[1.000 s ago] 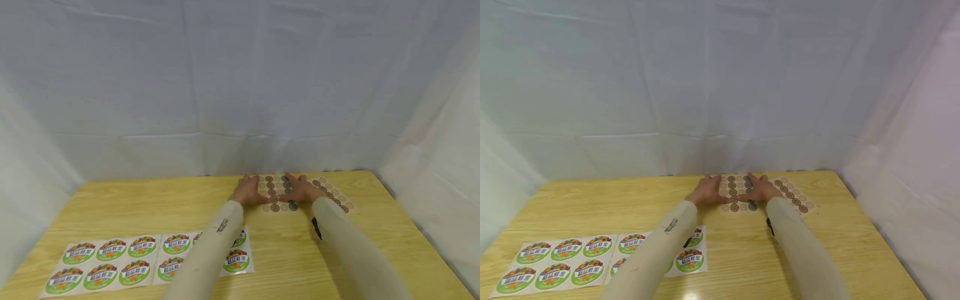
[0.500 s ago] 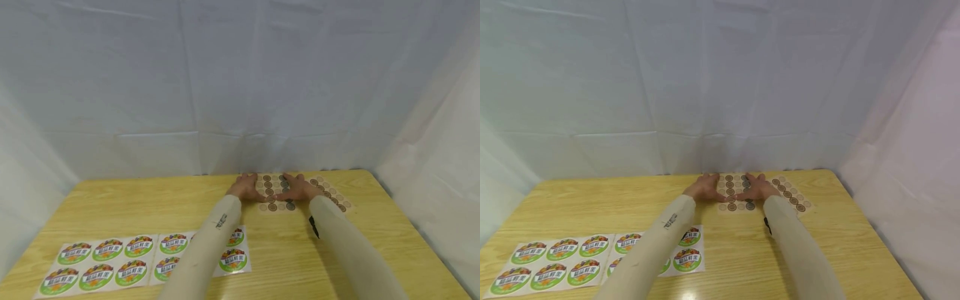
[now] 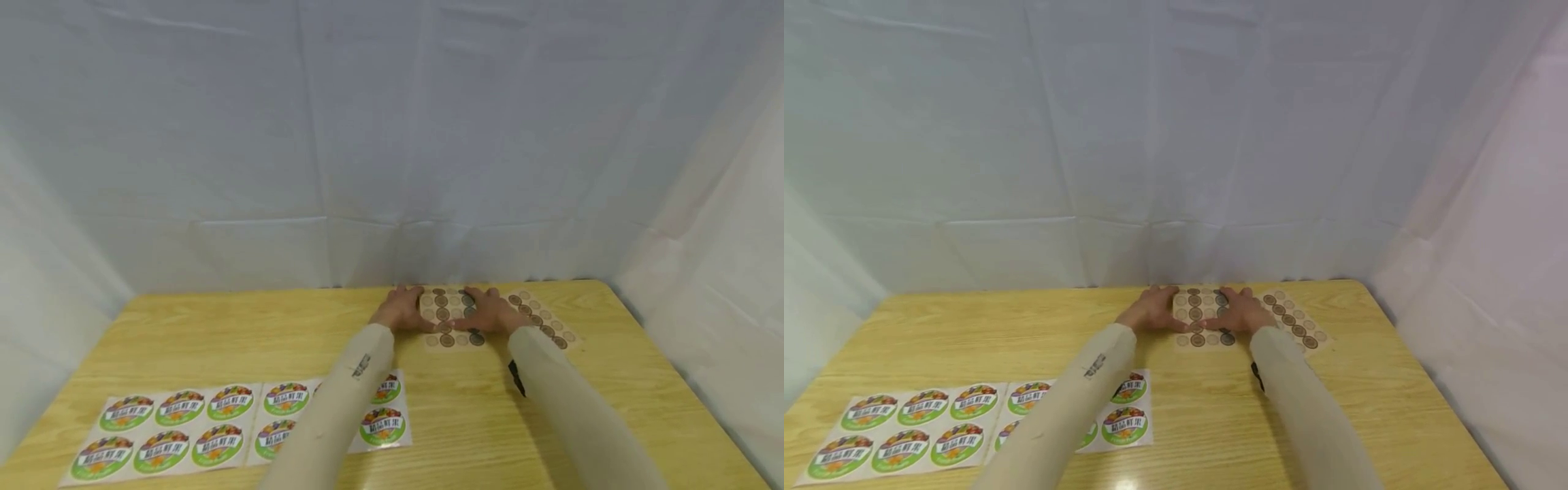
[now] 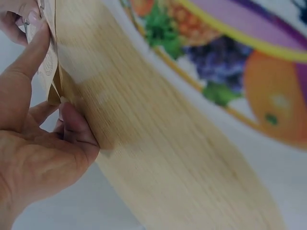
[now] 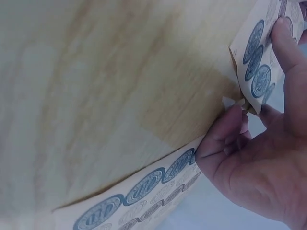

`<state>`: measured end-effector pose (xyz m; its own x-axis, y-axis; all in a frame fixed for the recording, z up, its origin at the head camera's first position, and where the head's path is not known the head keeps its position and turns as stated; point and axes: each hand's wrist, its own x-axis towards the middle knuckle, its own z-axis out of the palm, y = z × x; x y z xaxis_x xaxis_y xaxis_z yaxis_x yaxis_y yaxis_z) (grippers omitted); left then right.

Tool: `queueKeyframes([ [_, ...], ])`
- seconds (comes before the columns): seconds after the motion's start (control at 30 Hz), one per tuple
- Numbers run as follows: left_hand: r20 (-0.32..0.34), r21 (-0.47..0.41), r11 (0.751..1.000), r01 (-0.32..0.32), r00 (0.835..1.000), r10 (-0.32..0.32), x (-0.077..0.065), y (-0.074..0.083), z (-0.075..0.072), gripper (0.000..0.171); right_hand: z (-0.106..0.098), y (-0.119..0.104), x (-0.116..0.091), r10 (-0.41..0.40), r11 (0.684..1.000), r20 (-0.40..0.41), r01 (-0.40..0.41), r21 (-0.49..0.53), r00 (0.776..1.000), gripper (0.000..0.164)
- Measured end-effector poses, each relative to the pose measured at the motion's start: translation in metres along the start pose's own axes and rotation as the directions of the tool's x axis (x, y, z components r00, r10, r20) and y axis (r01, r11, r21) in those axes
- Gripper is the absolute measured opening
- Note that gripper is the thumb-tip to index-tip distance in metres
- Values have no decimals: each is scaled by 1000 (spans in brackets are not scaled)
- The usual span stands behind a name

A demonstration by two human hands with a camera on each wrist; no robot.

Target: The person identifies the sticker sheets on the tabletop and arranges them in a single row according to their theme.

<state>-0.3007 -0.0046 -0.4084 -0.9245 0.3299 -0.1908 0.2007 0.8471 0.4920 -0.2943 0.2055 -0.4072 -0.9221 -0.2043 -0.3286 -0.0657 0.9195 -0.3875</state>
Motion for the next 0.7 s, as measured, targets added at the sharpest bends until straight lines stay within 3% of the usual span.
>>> queueKeyframes([
  [0.2, -17, -9, 1000, -14, 1000, 14, 2, 0, 0, 89, -1, -2, -1, -34, 999, -24, 34, 11, 999, 91],
  [0.4, 26, 45, 999, -16, 1000, 15, 4, 4, -4, 90, -3, -7, 2, -71, 997, -10, 71, 10, 997, 90],
  [0.7, 29, 18, 1000, 1, 1000, -2, 5, 8, -3, 82, -4, -15, 2, -57, 996, -14, 58, 64, 998, 90],
])
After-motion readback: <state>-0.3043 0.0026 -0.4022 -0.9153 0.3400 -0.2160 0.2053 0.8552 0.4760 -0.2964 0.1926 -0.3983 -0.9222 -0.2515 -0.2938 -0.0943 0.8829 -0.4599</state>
